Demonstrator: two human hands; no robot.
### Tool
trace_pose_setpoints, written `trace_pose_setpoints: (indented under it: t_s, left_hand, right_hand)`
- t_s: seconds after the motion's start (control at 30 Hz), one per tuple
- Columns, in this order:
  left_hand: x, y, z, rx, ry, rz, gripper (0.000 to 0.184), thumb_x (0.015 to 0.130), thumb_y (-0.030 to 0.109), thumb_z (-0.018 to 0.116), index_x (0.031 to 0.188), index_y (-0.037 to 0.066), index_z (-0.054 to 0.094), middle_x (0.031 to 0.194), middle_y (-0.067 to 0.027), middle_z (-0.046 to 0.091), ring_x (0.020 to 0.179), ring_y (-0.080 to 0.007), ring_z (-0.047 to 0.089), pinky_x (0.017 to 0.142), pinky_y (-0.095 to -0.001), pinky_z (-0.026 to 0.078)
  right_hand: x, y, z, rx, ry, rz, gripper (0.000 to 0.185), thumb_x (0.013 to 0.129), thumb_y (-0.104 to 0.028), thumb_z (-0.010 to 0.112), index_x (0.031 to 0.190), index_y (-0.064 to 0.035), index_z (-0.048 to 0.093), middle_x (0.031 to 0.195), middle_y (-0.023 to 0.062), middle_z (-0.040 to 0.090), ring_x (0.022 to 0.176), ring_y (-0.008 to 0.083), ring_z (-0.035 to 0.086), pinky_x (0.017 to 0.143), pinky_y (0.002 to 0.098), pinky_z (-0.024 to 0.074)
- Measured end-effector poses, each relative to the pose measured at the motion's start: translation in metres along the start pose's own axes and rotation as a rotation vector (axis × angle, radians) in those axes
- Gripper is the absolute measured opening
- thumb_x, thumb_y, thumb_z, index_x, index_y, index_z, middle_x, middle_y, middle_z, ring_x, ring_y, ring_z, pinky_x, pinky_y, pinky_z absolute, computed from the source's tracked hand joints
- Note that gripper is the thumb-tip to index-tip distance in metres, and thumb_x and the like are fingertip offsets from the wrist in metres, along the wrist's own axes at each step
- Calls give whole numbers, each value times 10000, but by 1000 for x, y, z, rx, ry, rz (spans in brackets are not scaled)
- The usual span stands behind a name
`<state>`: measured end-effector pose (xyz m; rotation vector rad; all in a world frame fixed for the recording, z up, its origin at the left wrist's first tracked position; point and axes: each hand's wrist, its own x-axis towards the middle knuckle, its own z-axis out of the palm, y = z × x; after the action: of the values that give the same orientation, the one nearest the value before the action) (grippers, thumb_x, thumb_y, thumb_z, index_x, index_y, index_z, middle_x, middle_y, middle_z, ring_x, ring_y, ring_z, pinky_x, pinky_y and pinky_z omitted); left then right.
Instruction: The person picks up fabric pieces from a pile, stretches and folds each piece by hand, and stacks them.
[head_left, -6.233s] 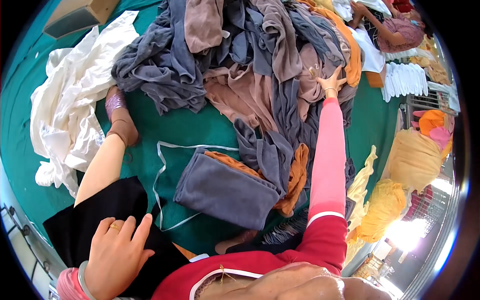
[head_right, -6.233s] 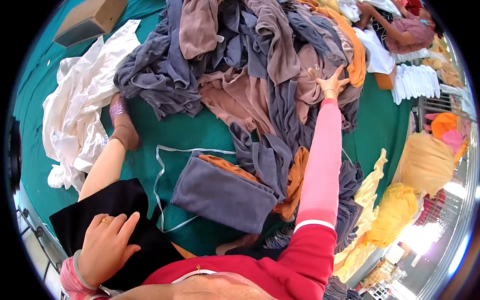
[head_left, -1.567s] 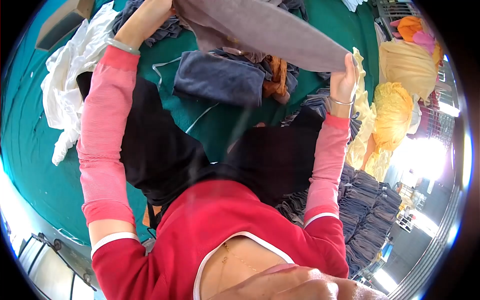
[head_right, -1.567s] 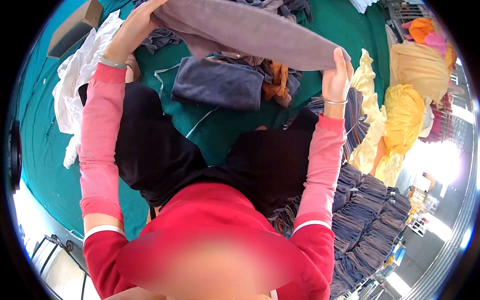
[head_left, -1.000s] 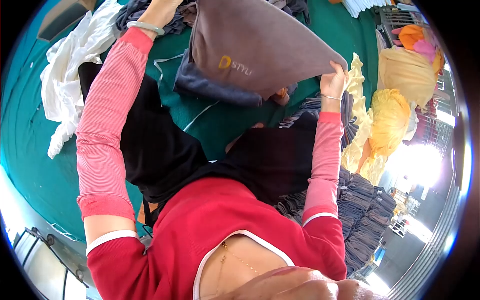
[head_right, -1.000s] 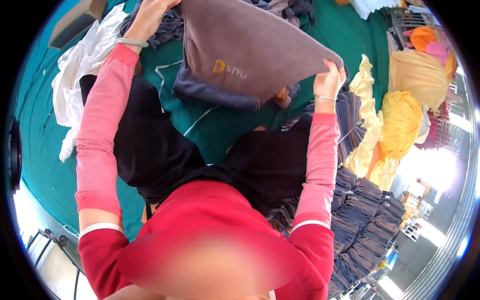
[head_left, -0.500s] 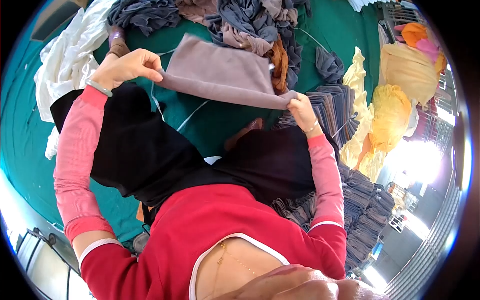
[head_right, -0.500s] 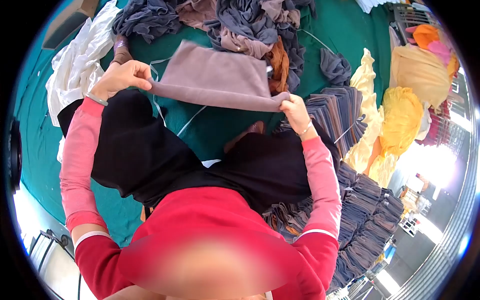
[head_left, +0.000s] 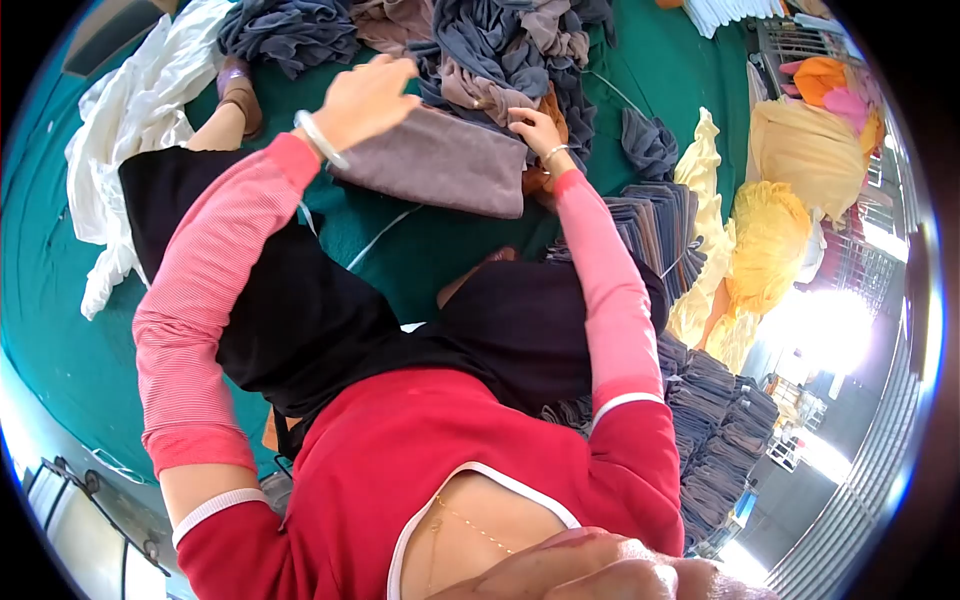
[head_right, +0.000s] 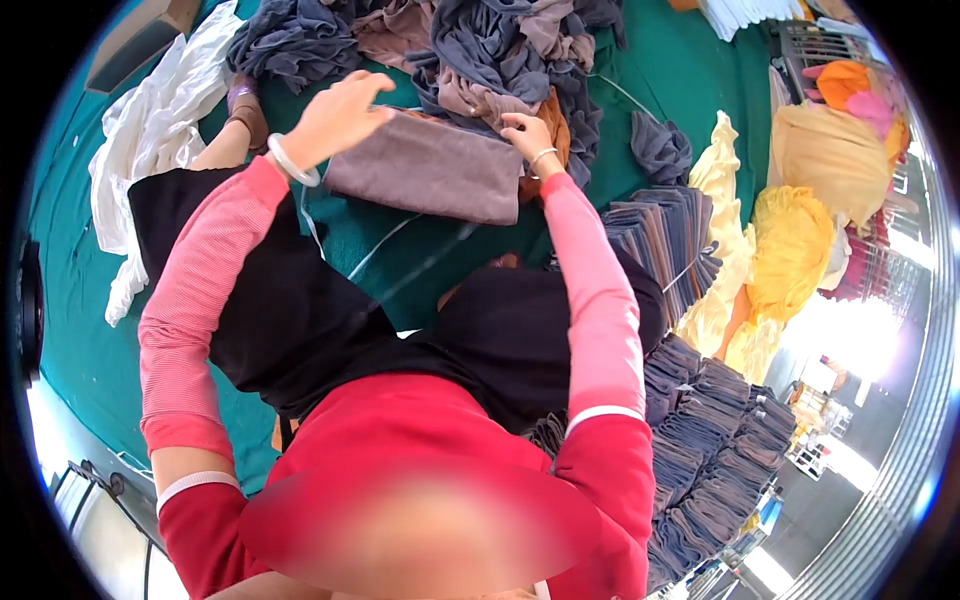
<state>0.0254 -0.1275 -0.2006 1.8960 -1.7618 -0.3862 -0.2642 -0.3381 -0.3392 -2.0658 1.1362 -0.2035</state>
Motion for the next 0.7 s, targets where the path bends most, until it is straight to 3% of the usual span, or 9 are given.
trace_pose_setpoints:
  t_s: [0.07,0.17,0.2,0.27,0.4,0.5,0.57,0.67,0.7]
  left_hand:
    - [5,25,-2,10,48,76,261,783,237,601,990,79,578,979,-110,595,867,-306,593,745,-389,470]
    - [9,34,-2,-40,24,148,220,777,227,603,932,72,586,891,-105,615,812,-299,599,691,-390,470]
    - [12,35,-4,-35,6,136,211,778,224,600,923,72,587,875,-106,617,814,-298,598,688,-392,470]
    - [22,35,-12,-36,-21,111,192,779,216,596,903,70,587,842,-108,621,818,-296,598,681,-396,469]
    - [46,31,-10,-164,90,175,201,833,181,553,980,54,604,884,-123,645,835,-318,607,699,-383,480]
    - [57,42,0,-453,13,236,234,899,143,499,1101,73,594,980,-118,648,923,-259,622,791,-323,470]
    - [59,54,7,-696,-153,185,283,938,175,477,1191,80,560,1055,-44,633,1015,-143,562,856,-278,430]
    - [50,69,10,-911,-398,148,417,934,275,508,1290,60,470,1100,-30,586,1008,-100,532,866,-237,409]
    - [34,69,24,-1299,-143,435,255,902,169,539,1116,39,587,982,-35,599,872,-114,537,787,-249,446]
  right_hand:
    - [17,20,21,-184,103,-4,306,708,-122,663,1009,-68,679,957,130,666,877,225,626,809,276,470]
    - [17,-4,-3,571,68,291,266,741,-120,677,996,-45,678,965,50,664,855,146,608,754,262,465]
    - [27,5,-12,865,94,106,224,763,-64,671,985,-34,675,976,46,659,843,133,606,725,256,475]
    - [27,-36,-59,864,176,211,201,765,-4,657,966,-12,651,903,37,652,807,122,603,705,235,483]
    - [8,-117,-131,779,272,-126,129,750,27,625,867,-16,656,825,22,641,672,90,553,633,214,451]
    - [-28,-183,-152,849,217,-351,107,780,30,573,870,-10,617,842,17,609,713,76,535,623,210,431]
    - [-71,-227,-152,797,84,-359,154,792,11,549,940,-7,586,910,33,604,754,82,542,670,214,447]
    - [-142,-286,-127,674,-229,-315,362,787,-18,562,1146,-12,520,1031,64,588,832,111,572,737,224,463]
    - [-156,-292,-123,668,-417,-280,442,778,-19,583,1210,-15,490,1111,83,568,863,120,579,756,227,466]
